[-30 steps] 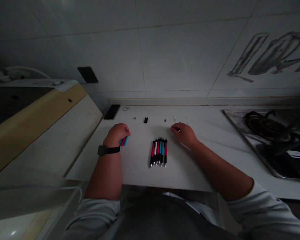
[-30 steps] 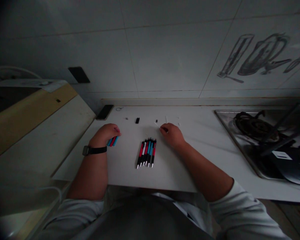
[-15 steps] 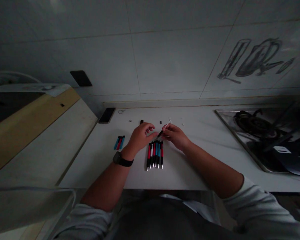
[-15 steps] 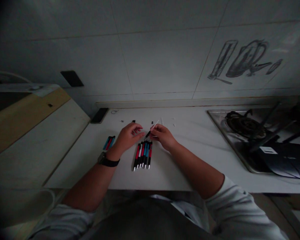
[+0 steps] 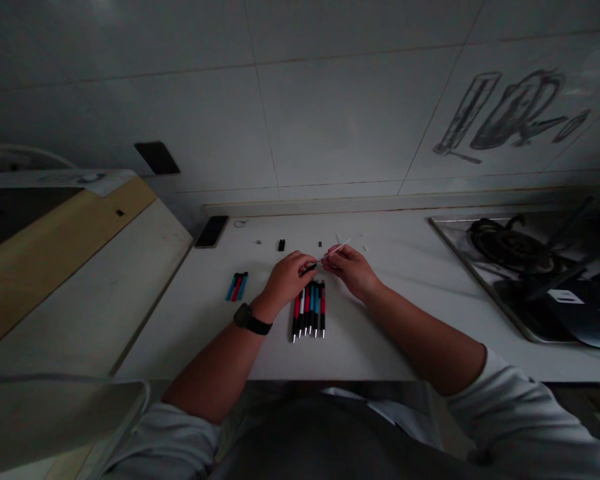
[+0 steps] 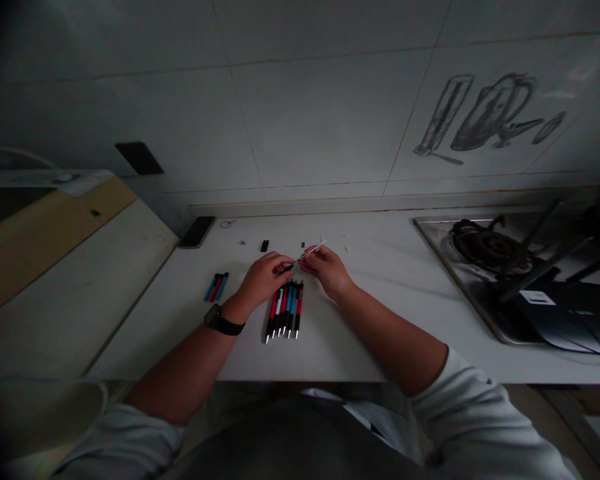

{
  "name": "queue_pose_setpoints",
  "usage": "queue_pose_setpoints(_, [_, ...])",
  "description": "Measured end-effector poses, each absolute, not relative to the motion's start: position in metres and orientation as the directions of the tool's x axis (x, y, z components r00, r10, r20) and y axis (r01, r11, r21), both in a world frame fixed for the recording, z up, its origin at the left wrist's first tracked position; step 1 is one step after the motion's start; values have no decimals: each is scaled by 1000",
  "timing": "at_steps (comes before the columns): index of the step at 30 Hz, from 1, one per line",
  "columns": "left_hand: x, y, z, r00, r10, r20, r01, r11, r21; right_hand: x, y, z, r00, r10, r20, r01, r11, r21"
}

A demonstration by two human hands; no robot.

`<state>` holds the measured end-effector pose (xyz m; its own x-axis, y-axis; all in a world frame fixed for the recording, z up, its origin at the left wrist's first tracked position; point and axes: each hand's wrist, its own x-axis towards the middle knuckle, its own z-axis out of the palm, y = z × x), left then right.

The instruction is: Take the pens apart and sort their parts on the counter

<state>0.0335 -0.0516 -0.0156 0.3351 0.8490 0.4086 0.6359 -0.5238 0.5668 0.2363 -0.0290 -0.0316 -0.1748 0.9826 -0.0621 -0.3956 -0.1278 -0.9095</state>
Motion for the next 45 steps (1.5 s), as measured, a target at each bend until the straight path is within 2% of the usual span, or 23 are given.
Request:
queue_pose_setpoints(4, [30,-49,-17,269,859,435,630,-498,596,237,-28,-31,-116,993,-36,-426,-82,-901])
queue_pose_setpoints(8, [31,-46,-21,188,874,449,487,-480,730,235,-31,-29,-159,987,-10,-391,-73,-918])
queue_pose_setpoints(11, [35,-47,-23,191,891,411,397,-453,798,232,-33,-29,-207,978,-3,-356,-78,-931])
queue_pose_setpoints(17, [37,-48,-21,177,906,384,369,-422,828,228,-36,-30,-237,971,8,-336,-74,-939])
queue_pose_setpoints(22, [30,-43,-23,158,917,366,411,-398,820,236,-31,-25,-175,983,47,-324,-13,-946])
queue_pose_setpoints(25, [26,-40,-26,123,921,370,414,-386,824,253,-19,-19,-59,991,119,-236,102,-966])
queue_pose_setpoints(28, [23,-38,-28,101,927,360,422,-368,829,278,-1,-12,56,968,244,19,243,-970])
queue_pose_setpoints(30, [22,-37,-29,86,931,355,437,-356,826,293,12,-9,98,935,341,275,304,-912])
queue_pose_setpoints(32, [21,-35,-32,80,933,352,448,-349,823,303,23,-8,81,918,388,517,294,-804])
queue_pose_setpoints(35, [19,-30,-37,83,932,352,424,-353,834,306,37,-9,-20,947,322,764,222,-606])
queue_pose_setpoints(37, [17,-26,-41,79,930,359,382,-361,851,302,45,-12,-58,972,227,859,164,-485])
queue_pose_setpoints(40, [14,-20,-46,59,924,379,335,-376,864,294,57,-19,-18,996,93,935,50,-352])
queue_pose_setpoints(45, [13,-19,-46,38,918,395,325,-385,864,283,64,-28,27,1000,-6,971,-28,-238])
